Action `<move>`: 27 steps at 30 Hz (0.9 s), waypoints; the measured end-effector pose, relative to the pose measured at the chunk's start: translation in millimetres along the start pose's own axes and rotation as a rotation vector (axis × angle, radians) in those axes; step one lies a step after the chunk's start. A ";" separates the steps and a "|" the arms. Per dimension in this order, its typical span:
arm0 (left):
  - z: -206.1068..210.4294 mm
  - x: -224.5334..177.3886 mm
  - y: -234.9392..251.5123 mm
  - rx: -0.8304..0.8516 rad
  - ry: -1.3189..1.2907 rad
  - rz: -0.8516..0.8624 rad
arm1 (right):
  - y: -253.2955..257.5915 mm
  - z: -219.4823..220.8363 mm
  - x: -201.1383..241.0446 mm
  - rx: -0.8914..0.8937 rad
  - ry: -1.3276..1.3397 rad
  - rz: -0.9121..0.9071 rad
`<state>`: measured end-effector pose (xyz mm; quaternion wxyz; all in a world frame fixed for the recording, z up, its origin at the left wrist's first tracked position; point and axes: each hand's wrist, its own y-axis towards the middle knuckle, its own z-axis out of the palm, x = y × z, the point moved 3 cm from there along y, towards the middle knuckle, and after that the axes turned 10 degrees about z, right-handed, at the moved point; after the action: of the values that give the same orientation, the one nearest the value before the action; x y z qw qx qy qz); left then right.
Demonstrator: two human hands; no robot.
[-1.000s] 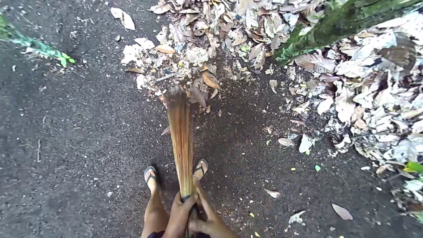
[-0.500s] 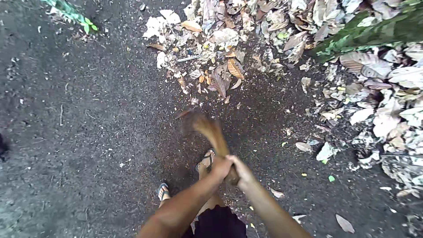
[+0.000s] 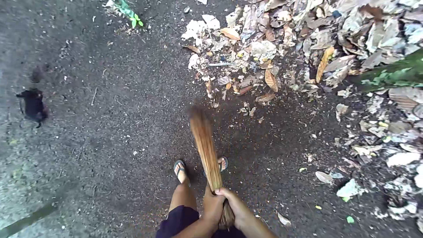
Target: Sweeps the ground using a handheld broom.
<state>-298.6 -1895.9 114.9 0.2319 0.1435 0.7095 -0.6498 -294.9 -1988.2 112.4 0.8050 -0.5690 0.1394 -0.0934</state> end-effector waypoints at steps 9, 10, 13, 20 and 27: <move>93.3 -84.1 142.8 0.444 0.304 0.119 | 30.9 -24.0 136.8 -0.285 0.202 -0.395; 84.9 -91.4 144.6 0.475 0.281 0.157 | 32.3 -13.8 137.8 -0.287 0.194 -0.428; 37.9 -111.6 130.9 0.530 0.169 0.256 | 27.6 29.6 124.3 -0.233 0.138 -0.494; -80.9 -130.4 78.0 0.096 0.162 0.106 | 21.7 130.7 90.3 -0.024 0.050 -0.137; -14.0 -176.8 173.3 0.403 0.337 -0.124 | 37.2 115.0 187.9 -0.270 0.276 -0.129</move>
<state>-62.6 -1844.9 58.5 0.0370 0.2491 0.6018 -0.7579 -79.8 -1931.5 91.1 0.6868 -0.6615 0.2230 -0.2025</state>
